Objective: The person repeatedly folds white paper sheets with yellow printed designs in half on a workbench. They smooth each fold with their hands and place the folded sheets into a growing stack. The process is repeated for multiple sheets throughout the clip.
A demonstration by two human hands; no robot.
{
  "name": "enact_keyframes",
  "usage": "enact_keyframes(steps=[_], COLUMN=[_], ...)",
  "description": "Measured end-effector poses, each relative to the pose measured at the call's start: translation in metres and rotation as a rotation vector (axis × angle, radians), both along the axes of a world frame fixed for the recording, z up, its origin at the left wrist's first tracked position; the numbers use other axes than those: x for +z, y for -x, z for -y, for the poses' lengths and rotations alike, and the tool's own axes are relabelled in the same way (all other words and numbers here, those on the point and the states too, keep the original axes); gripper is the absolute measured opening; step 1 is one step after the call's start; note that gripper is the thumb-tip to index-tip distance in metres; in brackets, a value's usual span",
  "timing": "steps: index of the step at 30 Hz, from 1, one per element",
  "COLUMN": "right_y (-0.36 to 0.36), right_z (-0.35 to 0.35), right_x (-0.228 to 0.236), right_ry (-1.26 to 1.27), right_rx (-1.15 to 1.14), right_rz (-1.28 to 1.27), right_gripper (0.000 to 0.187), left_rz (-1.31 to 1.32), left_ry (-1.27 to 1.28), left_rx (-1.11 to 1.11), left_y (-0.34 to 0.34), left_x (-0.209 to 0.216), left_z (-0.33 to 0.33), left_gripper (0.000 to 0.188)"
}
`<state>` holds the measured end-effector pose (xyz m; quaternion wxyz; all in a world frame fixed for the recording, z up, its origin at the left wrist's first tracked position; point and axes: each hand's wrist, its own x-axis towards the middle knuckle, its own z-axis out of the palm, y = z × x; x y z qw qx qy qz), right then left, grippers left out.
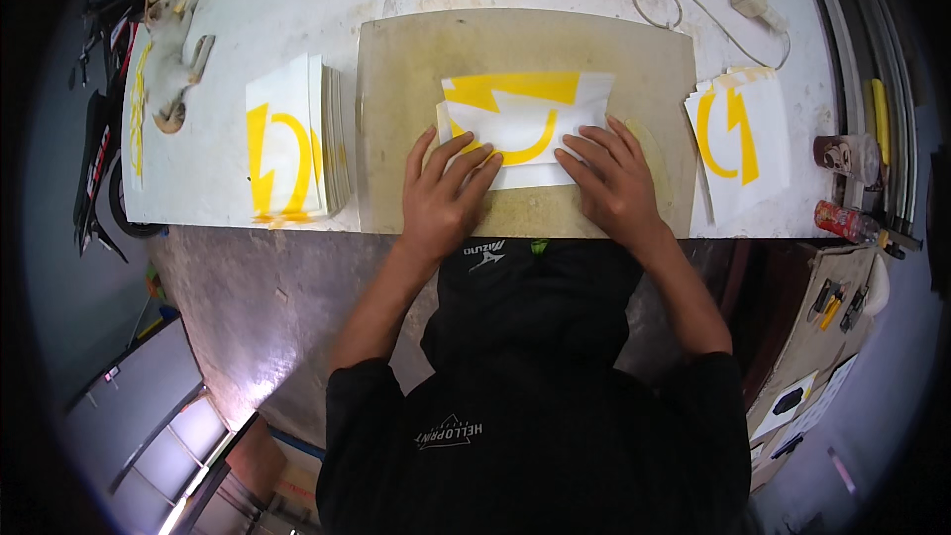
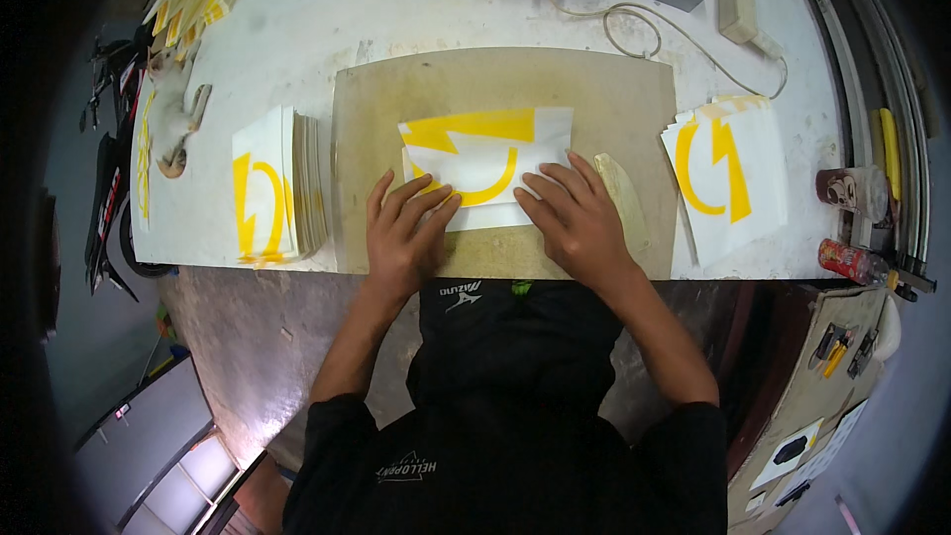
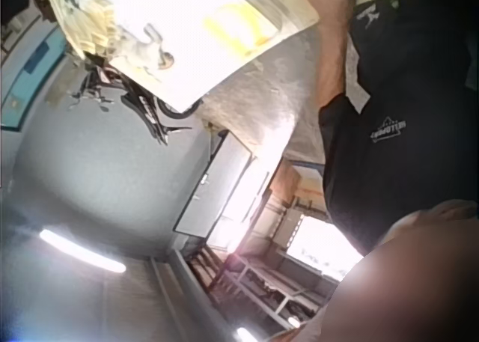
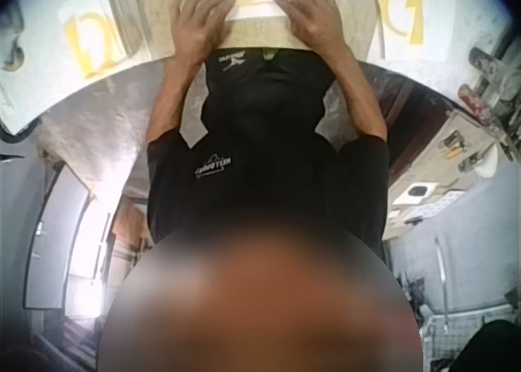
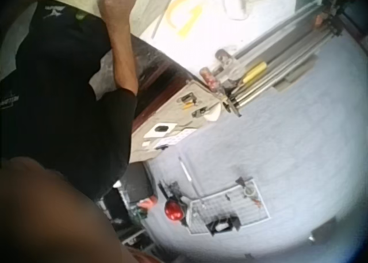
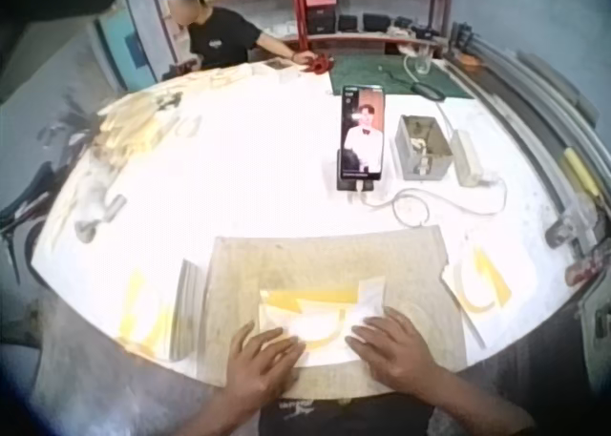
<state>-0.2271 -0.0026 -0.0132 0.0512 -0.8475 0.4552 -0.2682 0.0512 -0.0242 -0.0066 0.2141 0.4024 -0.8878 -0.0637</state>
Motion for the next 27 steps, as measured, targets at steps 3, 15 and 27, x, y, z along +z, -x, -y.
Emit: enact_keyframes(steps=[3,15,27], right_y=[-0.008,-0.009,-0.009], right_z=[-0.017,-0.04,-0.042], right_x=[0.004,-0.005,-0.006], right_ry=[-0.05,-0.114,-0.117], right_rx=[-0.015,-0.05,-0.065], right_rz=[-0.016,-0.052,-0.071], right_gripper=[0.035,0.041,0.037], left_rz=[-0.007,-0.04,-0.069], left_ry=[0.01,-0.116,-0.14], left_rx=[0.04,0.051,0.053], left_y=[0.007,0.007,0.006], left_x=[0.001,-0.008,-0.012], left_z=[-0.019,-0.042,-0.042], left_gripper=[0.035,0.039,0.04])
